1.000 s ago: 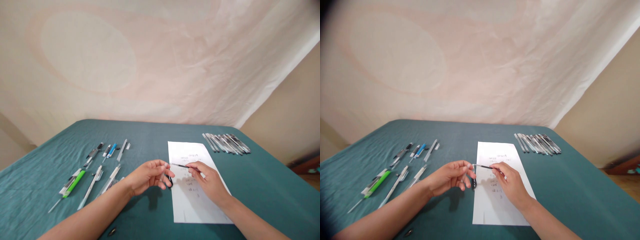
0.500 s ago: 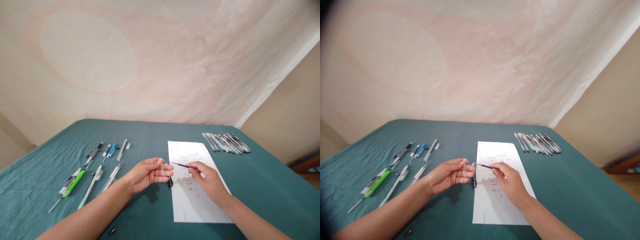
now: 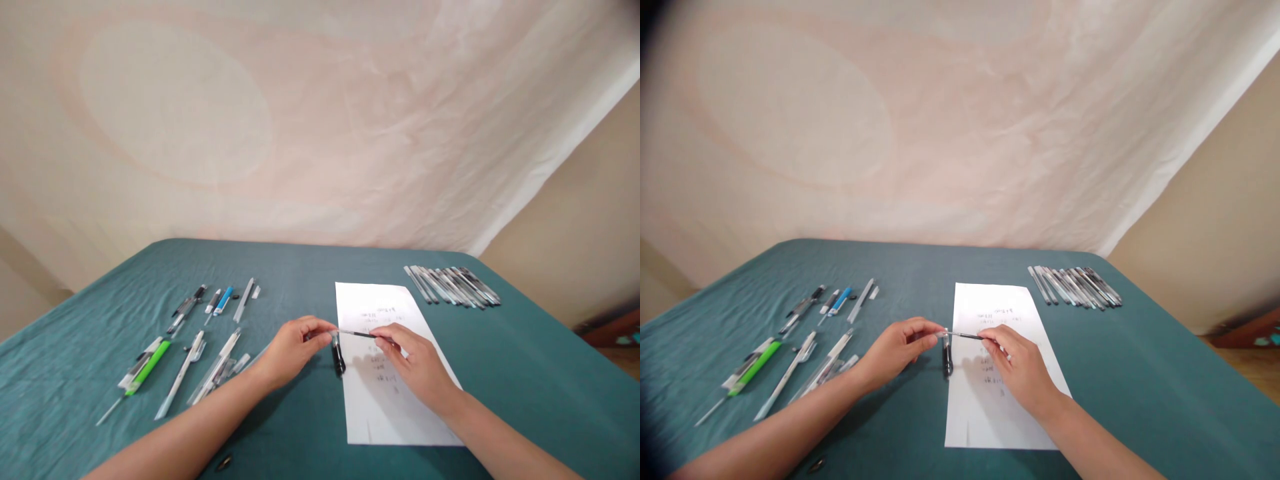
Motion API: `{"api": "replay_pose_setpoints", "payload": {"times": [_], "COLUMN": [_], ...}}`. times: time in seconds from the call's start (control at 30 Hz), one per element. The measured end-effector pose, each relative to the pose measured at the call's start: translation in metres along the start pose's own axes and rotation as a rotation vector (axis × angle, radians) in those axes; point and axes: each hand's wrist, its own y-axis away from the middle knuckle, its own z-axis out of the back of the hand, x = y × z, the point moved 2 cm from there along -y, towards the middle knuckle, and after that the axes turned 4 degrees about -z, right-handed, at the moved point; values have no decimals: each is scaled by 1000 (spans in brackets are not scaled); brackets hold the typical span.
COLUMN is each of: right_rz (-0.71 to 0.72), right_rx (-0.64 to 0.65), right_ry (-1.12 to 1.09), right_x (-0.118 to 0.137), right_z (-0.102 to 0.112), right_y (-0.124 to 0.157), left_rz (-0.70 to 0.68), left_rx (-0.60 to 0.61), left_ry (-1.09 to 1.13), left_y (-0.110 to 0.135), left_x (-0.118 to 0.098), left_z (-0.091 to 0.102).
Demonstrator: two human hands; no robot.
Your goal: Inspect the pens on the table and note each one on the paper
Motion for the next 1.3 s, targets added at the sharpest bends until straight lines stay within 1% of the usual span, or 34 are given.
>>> {"api": "replay_pose_setpoints", "payload": {"times": [0.2, 0.37, 0.6, 0.73, 0.83, 0.93, 1.0, 1.17, 1.23, 1.3], "right_rz": [91, 110, 40, -34, -82, -118, -129, -129, -125, -128], "right_rx": [17, 84, 195, 265, 299, 286, 288, 303, 288, 267], "right_ry": [24, 16, 41, -19, -61, -73, -92, -131, -139, -154], "right_x": [4, 8, 10, 17, 22, 21, 19, 20, 18, 15], "right_z": [-2, -4, -13, -21, -25, -26, -27, -29, -28, -26], "right_y": [1, 3, 6, 9, 11, 10, 8, 8, 9, 9], "left_rz": [-114, -126, -91, -134, -216, -361, -449, -545, -565, -540], "left_rx": [-26, -12, -20, 38, 47, 11, 17, 42, 32, -22], "left_ry": [-139, -152, -113, -124, -224, -419, -529, -708, -732, -738], "left_y": [2, 6, 10, 13, 14, 14, 15, 16, 15, 19], "left_x": [0, -2, -3, -6, -11, -17, -18, -21, -31, -47], "left_z": [-3, -10, -16, -23, -23, -18, -18, -25, -17, 4]}}
